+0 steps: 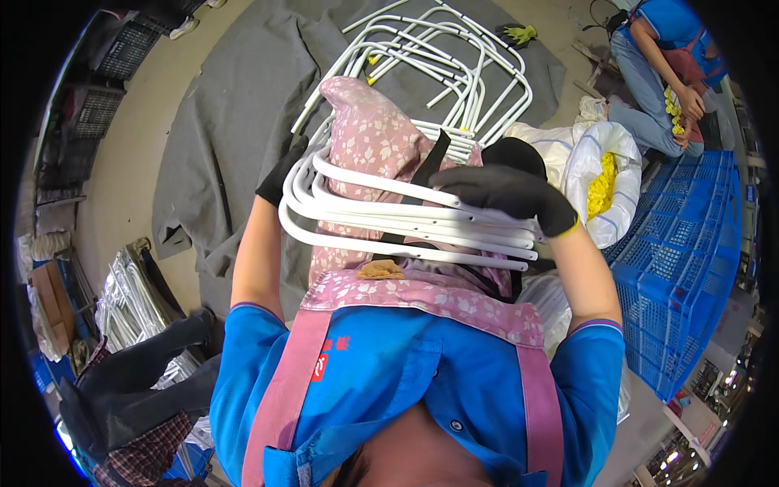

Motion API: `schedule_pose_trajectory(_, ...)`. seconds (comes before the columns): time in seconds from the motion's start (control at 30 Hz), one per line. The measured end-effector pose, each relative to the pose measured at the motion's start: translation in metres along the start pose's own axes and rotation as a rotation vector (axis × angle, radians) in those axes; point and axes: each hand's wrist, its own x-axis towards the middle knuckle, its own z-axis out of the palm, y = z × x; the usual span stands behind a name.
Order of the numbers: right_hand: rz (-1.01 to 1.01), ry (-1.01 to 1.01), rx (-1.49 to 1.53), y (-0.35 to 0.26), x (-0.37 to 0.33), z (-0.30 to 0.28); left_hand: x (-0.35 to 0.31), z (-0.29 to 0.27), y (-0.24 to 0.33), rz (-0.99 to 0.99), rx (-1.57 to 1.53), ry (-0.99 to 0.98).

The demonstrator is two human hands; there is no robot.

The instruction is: The person sits on the floor and assembles white metal chair frames by inserting yellow plastic caps into the leg ends. They pick up frames, align the legs, and press the caps into place, then stack the completed frames nearby.

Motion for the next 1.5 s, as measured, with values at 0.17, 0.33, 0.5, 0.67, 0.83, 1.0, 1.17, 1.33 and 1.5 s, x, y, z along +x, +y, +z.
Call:
schedule_pose_trajectory(0.17, 0.419, 0.274, -0.606, 0.039, 0.012, -0.024, -0.011, -0.001, 0.011, 0.241, 0.358, 0.058)
schedule_pose_trajectory(0.33, 0.313, 0.154, -0.624, 0.092, 0.033, -0.005, -0.032, 0.012, 0.019, 0.414, 0.746, -0.109)
schedule_pose_trajectory(0.5, 0.468, 0.004, -0.458, 0.135, 0.044, -0.012, -0.050, 0.027, 0.017, 0.414, 0.722, -0.095)
schedule_pose_trajectory(0.67, 0.550, 0.016, -1.391, 0.133, 0.021, -0.013, -0.061, 0.028, 0.008, 0.401, 0.644, -0.107)
schedule_pose_trajectory(0.83, 0.577, -0.062, -1.085, 0.122, 0.026, -0.018, -0.061, 0.017, -0.002, 0.397, 0.517, -0.052)
schedule_pose_trajectory(1.0, 0.144, 0.866, -0.819, 0.112, -0.015, -0.045, -0.055, 0.007, -0.006, 0.481, 0.533, -0.146)
schedule_pose_trajectory(1.17, 0.349, 1.258, -0.724, 0.081, -0.160, -0.085, -0.057, 0.015, -0.009, 0.446, 0.495, -0.128)
schedule_pose_trajectory(1.33, 0.716, 1.443, -0.845, 0.110, -0.236, -0.065, -0.053, 0.027, -0.012, 0.449, 0.514, 0.018)
schedule_pose_trajectory(1.5, 0.360, 1.350, -0.887, 0.112, -0.163, -0.050, -0.012, 0.003, -0.011, 0.482, 0.626, 0.069)
